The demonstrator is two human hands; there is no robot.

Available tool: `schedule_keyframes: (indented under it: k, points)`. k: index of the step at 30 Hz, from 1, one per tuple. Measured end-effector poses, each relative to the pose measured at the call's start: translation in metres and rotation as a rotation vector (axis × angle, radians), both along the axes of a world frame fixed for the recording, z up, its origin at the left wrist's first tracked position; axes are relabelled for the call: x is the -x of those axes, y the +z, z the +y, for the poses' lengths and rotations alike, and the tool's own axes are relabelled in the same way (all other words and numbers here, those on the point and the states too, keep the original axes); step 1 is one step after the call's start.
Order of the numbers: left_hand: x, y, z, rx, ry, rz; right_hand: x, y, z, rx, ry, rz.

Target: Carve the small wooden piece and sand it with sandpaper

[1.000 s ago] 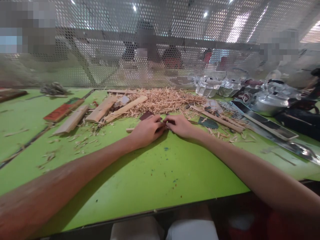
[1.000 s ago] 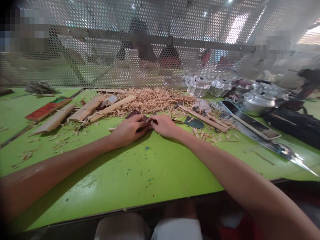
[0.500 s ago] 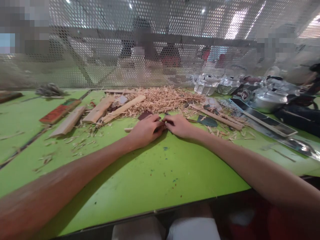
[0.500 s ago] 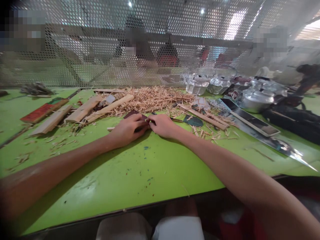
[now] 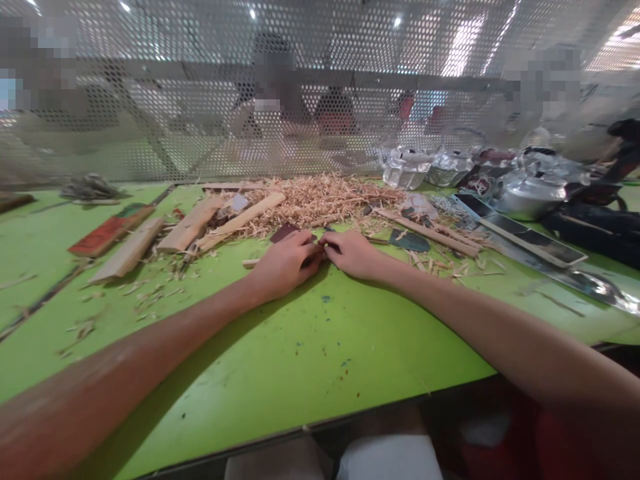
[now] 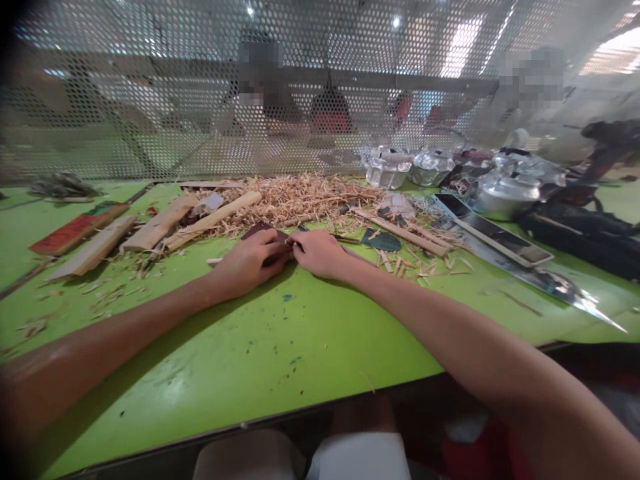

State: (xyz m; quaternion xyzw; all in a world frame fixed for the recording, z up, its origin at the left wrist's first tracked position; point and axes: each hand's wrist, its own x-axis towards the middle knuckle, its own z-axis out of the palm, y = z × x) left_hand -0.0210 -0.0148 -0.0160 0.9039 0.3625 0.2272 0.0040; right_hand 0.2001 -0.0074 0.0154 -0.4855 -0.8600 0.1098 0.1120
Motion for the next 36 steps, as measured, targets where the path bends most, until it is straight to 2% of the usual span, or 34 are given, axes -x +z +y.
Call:
schedule_keyframes:
  k: [13, 28, 36]
  points:
    - [-0.0002, 0.0034, -0.0005, 0.023, 0.005, 0.021, 0.0042, 0.0080, -0.0063, 0.027, -0.033, -0.045]
    - [0.0008, 0.0019, 0.0003, 0.017, 0.002, 0.005, 0.0055, 0.0093, -0.0068, 0.023, -0.041, -0.081]
    - [0.0018, 0.0009, 0.0009, 0.007, -0.008, -0.011, 0.0030, 0.0046, -0.0040, 0.000, -0.025, -0.059]
